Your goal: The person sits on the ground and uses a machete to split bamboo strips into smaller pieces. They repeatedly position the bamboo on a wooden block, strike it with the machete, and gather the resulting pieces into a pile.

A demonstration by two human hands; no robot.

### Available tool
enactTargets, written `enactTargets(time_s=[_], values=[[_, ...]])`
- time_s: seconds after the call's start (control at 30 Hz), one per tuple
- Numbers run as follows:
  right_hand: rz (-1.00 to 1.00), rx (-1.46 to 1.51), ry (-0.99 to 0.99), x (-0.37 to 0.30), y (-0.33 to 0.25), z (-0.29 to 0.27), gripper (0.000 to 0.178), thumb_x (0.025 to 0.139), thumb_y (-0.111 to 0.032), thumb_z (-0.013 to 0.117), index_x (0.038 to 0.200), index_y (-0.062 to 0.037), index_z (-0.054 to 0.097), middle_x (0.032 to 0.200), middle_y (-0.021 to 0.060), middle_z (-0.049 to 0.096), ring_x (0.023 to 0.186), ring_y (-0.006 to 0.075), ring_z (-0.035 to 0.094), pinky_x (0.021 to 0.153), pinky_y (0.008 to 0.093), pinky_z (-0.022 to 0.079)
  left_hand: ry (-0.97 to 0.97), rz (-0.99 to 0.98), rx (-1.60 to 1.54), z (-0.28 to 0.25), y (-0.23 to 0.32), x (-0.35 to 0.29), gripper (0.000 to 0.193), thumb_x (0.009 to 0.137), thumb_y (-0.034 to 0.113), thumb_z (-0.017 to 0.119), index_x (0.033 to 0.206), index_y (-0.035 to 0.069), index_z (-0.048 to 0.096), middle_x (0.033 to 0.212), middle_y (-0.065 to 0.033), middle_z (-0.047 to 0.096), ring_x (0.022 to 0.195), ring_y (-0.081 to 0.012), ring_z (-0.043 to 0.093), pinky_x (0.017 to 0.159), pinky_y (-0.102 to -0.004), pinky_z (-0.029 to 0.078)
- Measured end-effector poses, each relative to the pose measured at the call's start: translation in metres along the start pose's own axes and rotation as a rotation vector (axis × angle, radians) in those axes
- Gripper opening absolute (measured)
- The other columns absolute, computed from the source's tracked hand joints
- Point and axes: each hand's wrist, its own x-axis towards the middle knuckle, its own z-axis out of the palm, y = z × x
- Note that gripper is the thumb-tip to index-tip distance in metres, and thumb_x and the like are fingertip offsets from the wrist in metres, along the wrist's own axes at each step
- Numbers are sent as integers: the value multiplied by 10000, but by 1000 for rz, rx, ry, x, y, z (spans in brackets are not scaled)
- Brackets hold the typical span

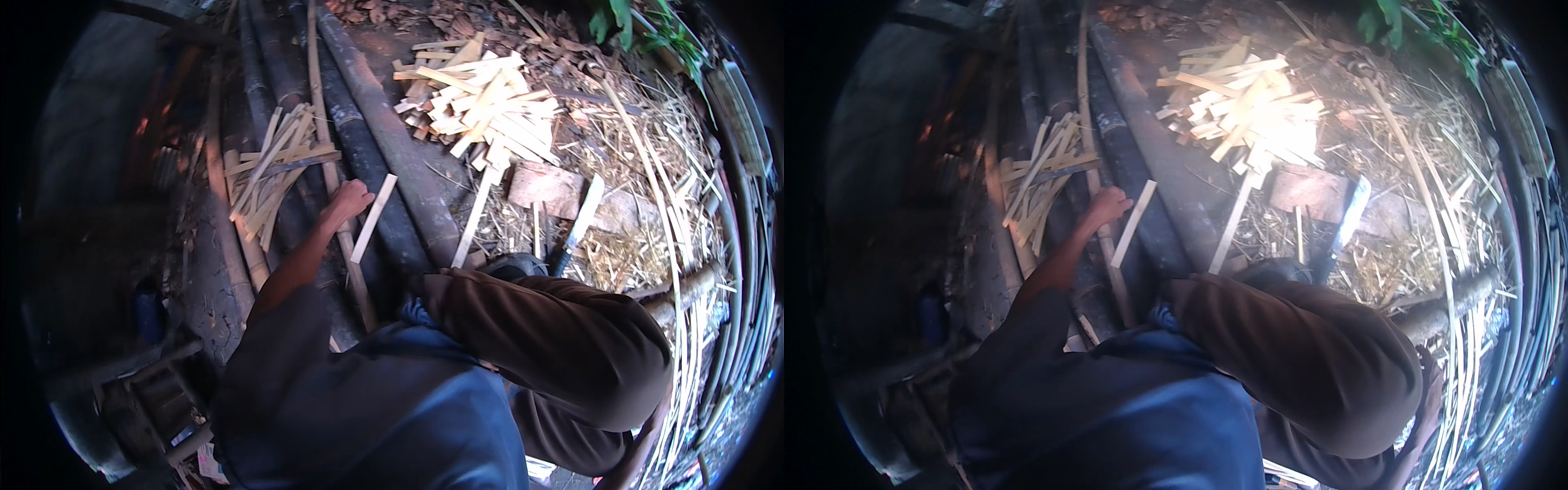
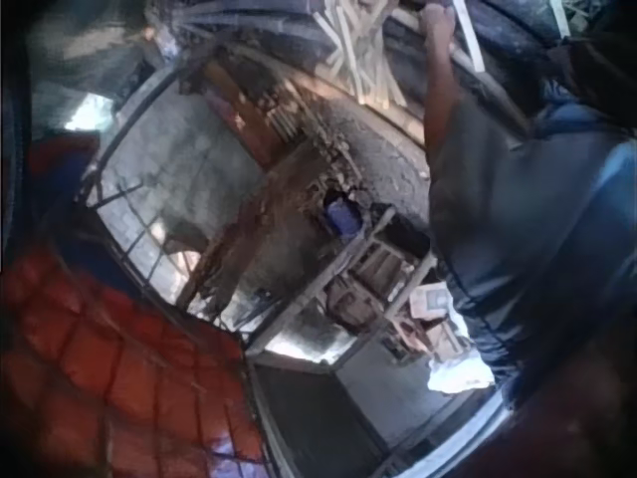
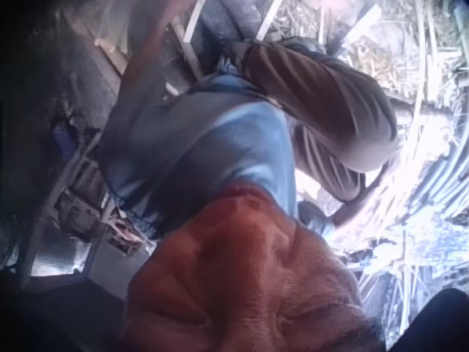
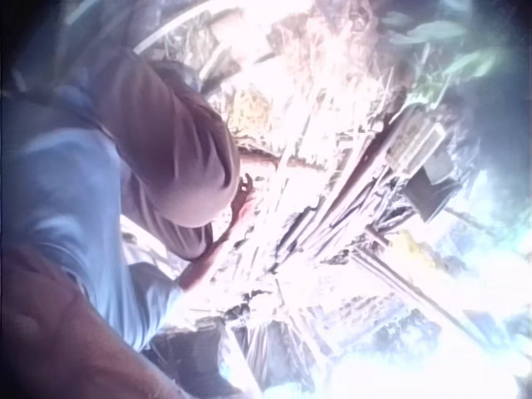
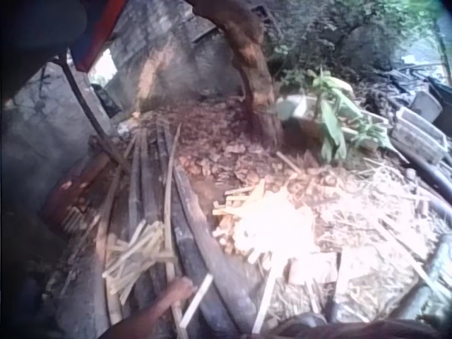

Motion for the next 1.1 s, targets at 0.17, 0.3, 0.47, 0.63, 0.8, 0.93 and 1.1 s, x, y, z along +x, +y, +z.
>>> enactTargets(time_s=[0.17, 0.3, 0.47, 0.63, 0.8, 0.93, 1.1], values=[[103, 52, -66, -2, -17, -12, 417, 977, -256, 565, 1318, -17, 581, 1072, 193, 696, 957, 237, 673, 817, 366, 521, 74, 0, -311, 29, 83, -1, 348, 887, 371, 658, 893, 25, 686, 871, -207, 699, 850, -404, 681, 730, -483, 543], [73, 313, 46, 4, 23, 8, 425, 951, -251, 565, 1314, -32, 589, 966, 195, 713, 863, 244, 687, 762, 382, 523, -4, 98, -561, 70, 159, 7, 324, 880, 271, 683, 986, -32, 641, 903, -243, 697, 852, -411, 683, 760, -467, 537], [-54, 127, 102, -18, -48, -19, 420, 947, -279, 563, 1296, -50, 608, 980, 216, 708, 784, 266, 657, 731, 415, 502, -62, 74, -393, 118, 196, 40, 375, 823, 300, 714, 927, -52, 641, 874, -267, 682, 838, -411, 679, 739, -476, 533], [-49, 189, 79, -6, -10, -7, 423, 946, -280, 561, 1297, -48, 611, 1020, 221, 706, 843, 285, 669, 778, 407, 507, -395, -32, -748, 119, 169, 45, 263, 780, 209, 723, 680, -18, 638, 636, -154, 632, 628, -191, 633, 538, -348, 492], [-4, 167, 94, -21, -34, -14, 426, 950, -264, 564, 1296, -18, 603, 994, 209, 719, 867, 274, 685, 771, 391, 513, -647, -20, -804, 18, 159, 30, 216, 889, 232, 673, 870, 17, 664, 724, -22, 595, 625, -116, 526, 556, -291, 430], [20, 138, 54, -13, -17, -6, 420, 959, -246, 540, 1294, 3, 596, 960, 188, 721, 836, 244, 680, 756, 378, 513, -728, -119, -856, 14, 112, 20, 183, 904, 174, 678, 991, 14, 664, 826, -68, 684, 709, -141, 629, 587, -282, 471], [89, 177, -19, 7, 25, 7, 414, 956, -269, 551, 1287, -26, 605, 991, 196, 706, 888, 288, 681, 777, 393, 510, -680, -84, -711, 4, 90, -9, 198, 857, 165, 696, 954, -5, 671, 766, -63, 654, 659, -127, 620, 567, -269, 514]])
